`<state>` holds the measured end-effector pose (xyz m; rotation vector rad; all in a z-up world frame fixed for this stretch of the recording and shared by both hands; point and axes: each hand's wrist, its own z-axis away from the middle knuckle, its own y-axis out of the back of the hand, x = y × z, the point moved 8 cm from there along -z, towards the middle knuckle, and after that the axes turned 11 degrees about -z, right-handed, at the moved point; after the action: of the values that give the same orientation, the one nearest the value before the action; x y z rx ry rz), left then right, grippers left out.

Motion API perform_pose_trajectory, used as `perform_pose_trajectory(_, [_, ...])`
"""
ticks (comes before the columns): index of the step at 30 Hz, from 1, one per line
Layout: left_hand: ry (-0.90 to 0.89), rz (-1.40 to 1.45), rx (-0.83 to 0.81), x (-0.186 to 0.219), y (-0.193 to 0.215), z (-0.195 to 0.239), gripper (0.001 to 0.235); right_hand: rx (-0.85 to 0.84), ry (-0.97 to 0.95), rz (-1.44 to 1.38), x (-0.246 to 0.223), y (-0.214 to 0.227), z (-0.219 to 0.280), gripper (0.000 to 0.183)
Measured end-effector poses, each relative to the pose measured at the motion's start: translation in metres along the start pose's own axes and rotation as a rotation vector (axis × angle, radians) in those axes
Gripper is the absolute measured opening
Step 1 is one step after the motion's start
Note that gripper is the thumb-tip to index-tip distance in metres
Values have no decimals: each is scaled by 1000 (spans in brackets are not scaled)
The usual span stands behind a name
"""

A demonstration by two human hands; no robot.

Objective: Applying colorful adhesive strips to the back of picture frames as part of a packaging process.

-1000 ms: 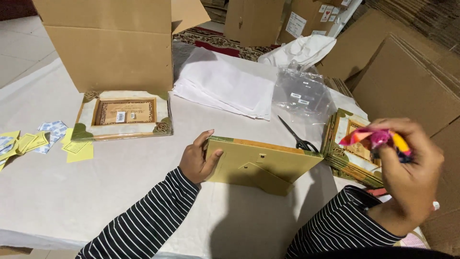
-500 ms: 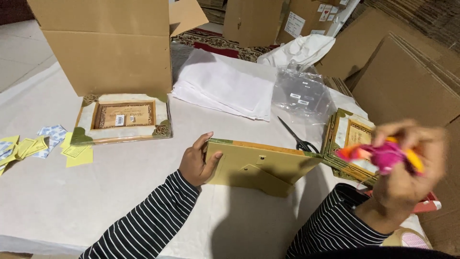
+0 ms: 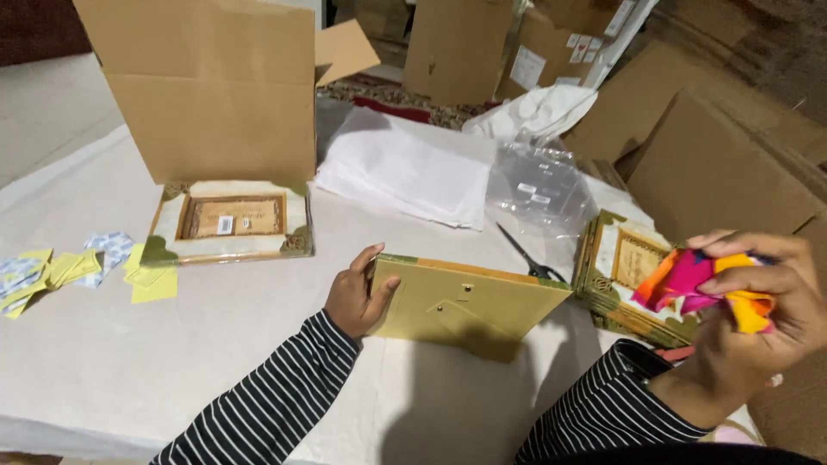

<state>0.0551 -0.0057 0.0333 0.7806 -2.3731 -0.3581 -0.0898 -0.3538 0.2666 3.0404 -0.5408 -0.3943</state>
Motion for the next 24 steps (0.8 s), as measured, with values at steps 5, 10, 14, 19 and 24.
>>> perform_pose_trajectory(5, [-17,0,4,2,1,-3,60,100,100,-59,27,40,8,27])
perform_pose_trajectory(10, [20,4,-21,1,-1,-2,63,370,-39,-182,96,126,54,5])
perform_pose_trajectory(14, [-62,50,-2,8,9,-7,56,710,-37,469,87,161,99,27])
perform_pose_trajectory(19, [55,6,-47,1,0,-4,65,524,2,2050,41,100,116,32])
perform_pose_trajectory(24, [-40,14,22,6,3,-1,59,730,11,1761,263,338,192,15])
